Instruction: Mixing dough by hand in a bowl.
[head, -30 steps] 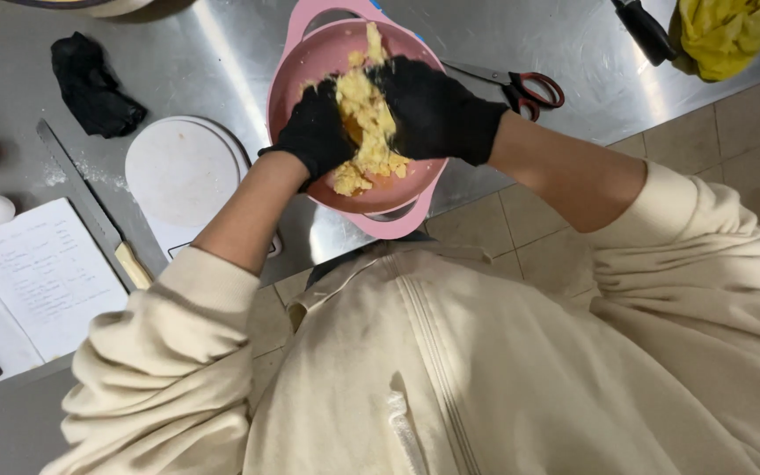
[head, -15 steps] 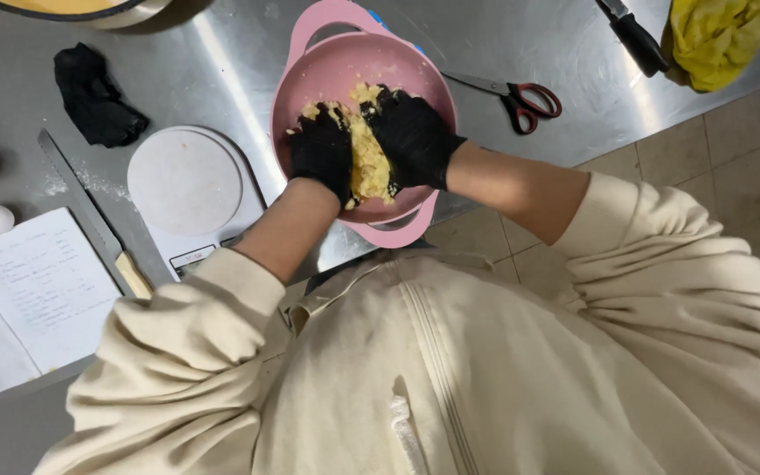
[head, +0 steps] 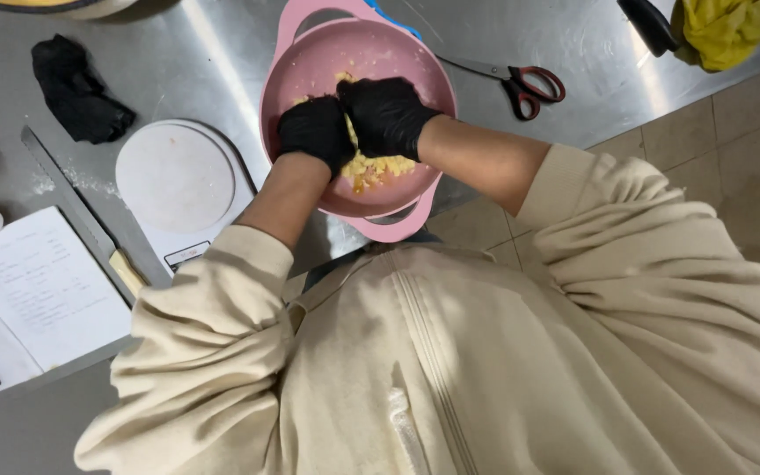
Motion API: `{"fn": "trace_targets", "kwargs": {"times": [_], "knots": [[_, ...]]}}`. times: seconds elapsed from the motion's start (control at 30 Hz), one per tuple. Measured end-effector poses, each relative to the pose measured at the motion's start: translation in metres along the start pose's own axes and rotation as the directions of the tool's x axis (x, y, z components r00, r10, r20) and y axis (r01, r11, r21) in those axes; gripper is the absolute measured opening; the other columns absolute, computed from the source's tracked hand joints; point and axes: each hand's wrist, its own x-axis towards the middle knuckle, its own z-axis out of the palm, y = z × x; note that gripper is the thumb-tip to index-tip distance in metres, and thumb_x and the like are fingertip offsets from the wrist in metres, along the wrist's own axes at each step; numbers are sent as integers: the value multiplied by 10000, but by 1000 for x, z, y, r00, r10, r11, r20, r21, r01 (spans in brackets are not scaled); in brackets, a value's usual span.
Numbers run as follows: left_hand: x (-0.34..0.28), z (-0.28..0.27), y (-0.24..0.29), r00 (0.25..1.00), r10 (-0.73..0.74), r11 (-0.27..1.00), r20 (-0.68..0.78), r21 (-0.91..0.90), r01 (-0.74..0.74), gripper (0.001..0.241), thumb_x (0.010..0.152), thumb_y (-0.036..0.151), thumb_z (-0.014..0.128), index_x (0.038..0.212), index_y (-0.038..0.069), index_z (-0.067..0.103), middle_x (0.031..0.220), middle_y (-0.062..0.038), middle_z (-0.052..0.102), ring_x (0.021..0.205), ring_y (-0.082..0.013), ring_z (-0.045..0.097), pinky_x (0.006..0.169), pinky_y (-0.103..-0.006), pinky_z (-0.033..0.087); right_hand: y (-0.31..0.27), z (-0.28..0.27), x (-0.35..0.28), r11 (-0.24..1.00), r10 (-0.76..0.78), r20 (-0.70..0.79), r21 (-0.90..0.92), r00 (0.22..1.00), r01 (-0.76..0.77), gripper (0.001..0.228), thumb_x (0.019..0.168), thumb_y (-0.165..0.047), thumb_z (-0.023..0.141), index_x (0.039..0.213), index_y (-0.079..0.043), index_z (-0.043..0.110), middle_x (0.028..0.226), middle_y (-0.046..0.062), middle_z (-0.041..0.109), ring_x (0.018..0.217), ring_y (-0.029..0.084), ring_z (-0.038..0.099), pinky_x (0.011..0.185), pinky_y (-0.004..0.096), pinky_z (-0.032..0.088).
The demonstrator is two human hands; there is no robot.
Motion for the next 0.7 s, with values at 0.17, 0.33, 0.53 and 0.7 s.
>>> {"fn": "trace_targets", "kwargs": {"times": [0.17,0.33,0.53,0.7], "knots": [[-10,-28,-2,989,-144,978,35,-147,147,306,941,284,558,1122,118,741,1143,-205,715,1055,-396,686,935,-510,530,23,7,9,999,-48,-45,4,998,48,743,707,-232,839,1356,-15,549,923,231,717,853,411,708,689,516,567],[-19,-33,1,972,-236,924,-23,-315,217,394,851,288,637,1211,138,691,1235,-185,679,1136,-384,645,979,-479,512,37,12,-1,988,-58,-302,122,952,99,605,832,-184,756,1386,-27,569,961,221,723,873,408,706,713,500,559],[-2,12,-26,976,-126,934,-176,-353,57,714,877,321,684,1481,36,430,1409,-241,547,1257,-410,552,1022,-471,452,52,20,-22,943,-275,-476,37,835,331,716,867,-302,770,1441,33,503,1175,240,675,1050,409,659,867,485,536],[4,37,-50,973,230,917,-20,-331,-224,992,715,435,824,1474,-25,381,1434,-240,523,1329,-378,532,1068,-421,430,72,8,-53,839,-533,-242,-23,811,544,670,815,-311,781,1358,27,579,1238,245,642,1140,419,623,986,509,511]]}}
